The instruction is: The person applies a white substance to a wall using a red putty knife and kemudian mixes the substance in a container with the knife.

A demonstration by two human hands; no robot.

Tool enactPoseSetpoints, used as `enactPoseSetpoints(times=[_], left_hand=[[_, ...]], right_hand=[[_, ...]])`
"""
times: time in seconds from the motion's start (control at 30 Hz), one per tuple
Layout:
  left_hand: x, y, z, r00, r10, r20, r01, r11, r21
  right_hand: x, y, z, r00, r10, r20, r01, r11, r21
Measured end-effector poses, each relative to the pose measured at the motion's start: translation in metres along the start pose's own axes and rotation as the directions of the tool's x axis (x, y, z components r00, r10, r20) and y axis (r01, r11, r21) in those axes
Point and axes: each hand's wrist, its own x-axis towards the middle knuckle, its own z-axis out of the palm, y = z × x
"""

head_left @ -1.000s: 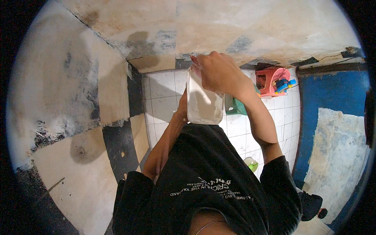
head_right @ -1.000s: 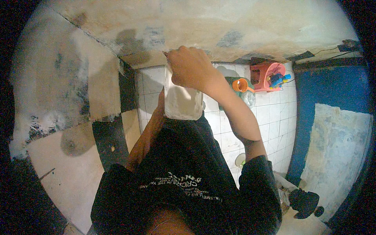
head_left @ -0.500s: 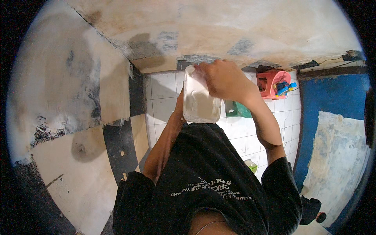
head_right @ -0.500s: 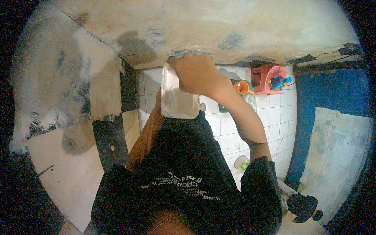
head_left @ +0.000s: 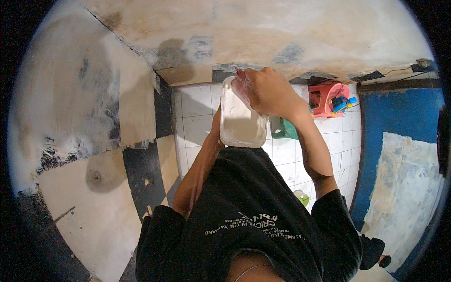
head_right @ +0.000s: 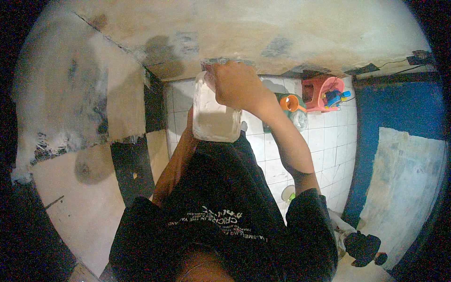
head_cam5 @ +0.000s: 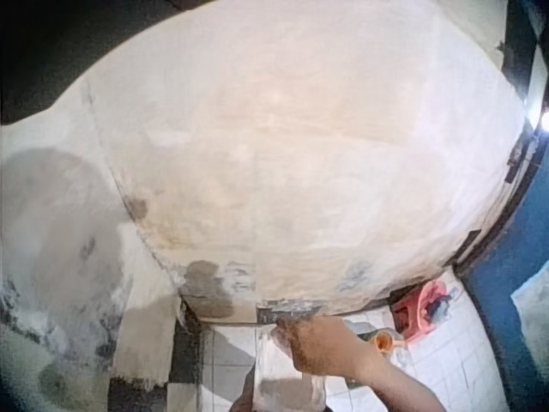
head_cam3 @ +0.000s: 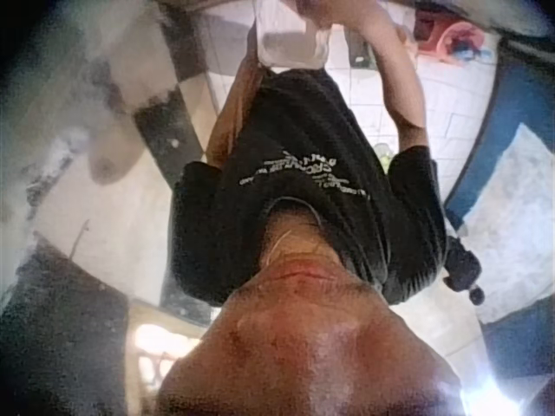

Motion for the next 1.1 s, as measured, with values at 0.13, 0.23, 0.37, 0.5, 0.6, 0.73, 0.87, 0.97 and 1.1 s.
enactPoseSetpoints(times=[0.13, 0.23, 0.37, 0.5, 0.6, 0.73, 0.87, 0.97, 1.1], left_hand=[[0.002, -0.004, -0.011, 0.996, 0.076, 0.047, -0.077, 0.997, 0.016], [0.002, -0.002, 0.001, 0.997, 0.080, -0.004, -0.080, 0.996, 0.028], [-0.001, 0.009, 0.024, 0.997, 0.067, 0.045, -0.054, 0.969, -0.243], [0.003, 0.009, -0.011, 0.983, 0.169, 0.072, -0.180, 0.964, 0.194], [0.006, 0.003, -0.020, 0.912, 0.380, 0.151, -0.387, 0.683, 0.620], [0.019, -0.006, -0.050, 0.911, 0.392, 0.128, -0.401, 0.771, 0.495], [0.014, -0.007, -0.009, 0.943, 0.331, 0.019, -0.331, 0.936, 0.122], [0.000, -0.003, 0.021, 0.940, 0.337, 0.042, -0.339, 0.938, 0.066], [0.000, -0.005, 0.013, 0.936, 0.339, 0.095, -0.343, 0.939, 0.022]], right_hand=[[0.003, -0.001, 0.016, 0.998, -0.033, -0.047, 0.034, 0.999, 0.023], [0.001, 0.001, 0.025, 0.998, -0.055, -0.018, 0.055, 0.998, 0.028], [-0.006, -0.007, 0.020, 0.996, -0.085, 0.032, 0.082, 0.991, 0.103], [-0.012, -0.009, 0.015, 0.994, -0.079, -0.072, 0.089, 0.983, 0.158], [-0.011, -0.002, 0.017, 0.976, 0.044, -0.213, -0.034, 0.998, 0.050], [-0.007, -0.001, 0.035, 0.958, 0.108, -0.266, -0.079, 0.990, 0.117], [-0.015, -0.004, 0.053, 0.949, 0.120, -0.292, -0.036, 0.959, 0.280], [-0.018, -0.002, 0.060, 0.949, 0.170, -0.266, -0.041, 0.901, 0.431], [-0.023, 0.002, 0.063, 0.914, 0.229, -0.334, -0.002, 0.827, 0.562]])
